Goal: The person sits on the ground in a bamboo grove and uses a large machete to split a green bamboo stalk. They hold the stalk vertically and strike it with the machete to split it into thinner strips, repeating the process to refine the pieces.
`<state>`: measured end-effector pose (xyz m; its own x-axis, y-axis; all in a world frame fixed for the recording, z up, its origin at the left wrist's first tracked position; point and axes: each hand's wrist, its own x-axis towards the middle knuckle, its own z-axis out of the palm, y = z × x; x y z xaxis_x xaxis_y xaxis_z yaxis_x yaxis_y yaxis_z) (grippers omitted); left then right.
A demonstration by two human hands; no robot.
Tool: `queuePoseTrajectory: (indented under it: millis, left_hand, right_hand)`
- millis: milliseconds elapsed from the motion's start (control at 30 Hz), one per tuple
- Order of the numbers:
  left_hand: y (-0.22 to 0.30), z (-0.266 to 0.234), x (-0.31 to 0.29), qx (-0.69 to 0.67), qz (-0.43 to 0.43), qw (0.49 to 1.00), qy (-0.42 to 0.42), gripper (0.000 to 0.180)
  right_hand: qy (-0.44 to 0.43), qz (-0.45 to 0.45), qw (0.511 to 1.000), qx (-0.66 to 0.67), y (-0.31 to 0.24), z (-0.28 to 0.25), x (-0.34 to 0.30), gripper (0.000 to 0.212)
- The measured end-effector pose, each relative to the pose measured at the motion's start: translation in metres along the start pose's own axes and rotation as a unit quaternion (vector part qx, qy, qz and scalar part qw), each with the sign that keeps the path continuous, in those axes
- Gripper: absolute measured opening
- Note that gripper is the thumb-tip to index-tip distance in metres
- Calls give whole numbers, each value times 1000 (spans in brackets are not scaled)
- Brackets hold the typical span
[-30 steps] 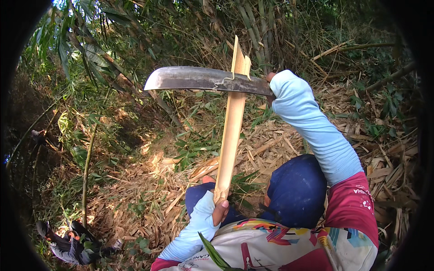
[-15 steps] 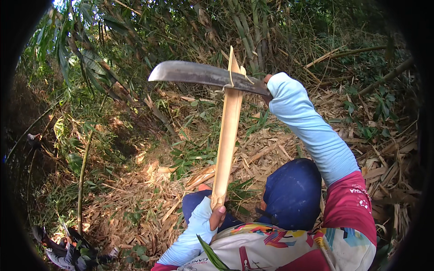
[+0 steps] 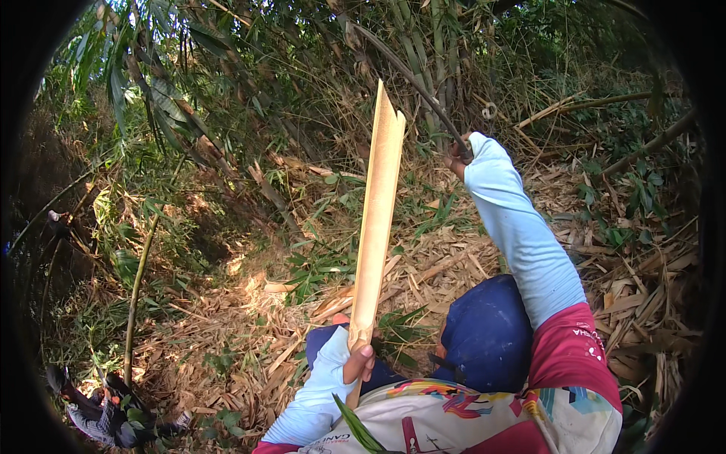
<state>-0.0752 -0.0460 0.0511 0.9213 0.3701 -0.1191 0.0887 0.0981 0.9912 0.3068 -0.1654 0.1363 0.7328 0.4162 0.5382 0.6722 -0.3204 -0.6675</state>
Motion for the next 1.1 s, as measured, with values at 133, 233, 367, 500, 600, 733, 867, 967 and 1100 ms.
queuePoseTrajectory:
  millis: [133, 233, 367, 500, 600, 733, 867, 967, 1100]
  left_hand:
    - [2, -4, 6, -37, 20, 999, 3, 51]
    - [-2, -10, 11, -41, 28, 999, 11, 56]
    - [-16, -21, 16, -39, 52, 997, 43, 56]
    - [-12, -26, 25, -28, 78, 996, 40, 55]
    - [-6, -24, 23, -37, 60, 996, 54, 50]
    - [-5, -23, 23, -35, 58, 997, 47, 49]
    - [-6, -20, 24, -31, 59, 997, 36, 51]
    - [-16, -24, 23, -25, 43, 999, 18, 55]
    - [-5, -13, 17, -27, 19, 999, 7, 60]
  right_hand:
    - [-28, 15, 994, 101, -12, 33, -43, 22]
    - [-79, 18, 995, 51, -55, 31, -79, 22]
    - [-428, 3, 851, -303, -97, 53, -66, 28]
    - [-290, -247, 895, -230, -107, 44, -120, 21]
    - [-274, -289, 894, -205, -100, 58, -132, 17]
    - [-280, -286, 901, -169, -98, 62, -132, 16]
    - [-294, -263, 894, -211, -100, 59, -131, 18]
    - [-267, -250, 902, -230, -93, 64, -127, 16]
    - [-290, -171, 895, -294, -104, 45, -101, 21]
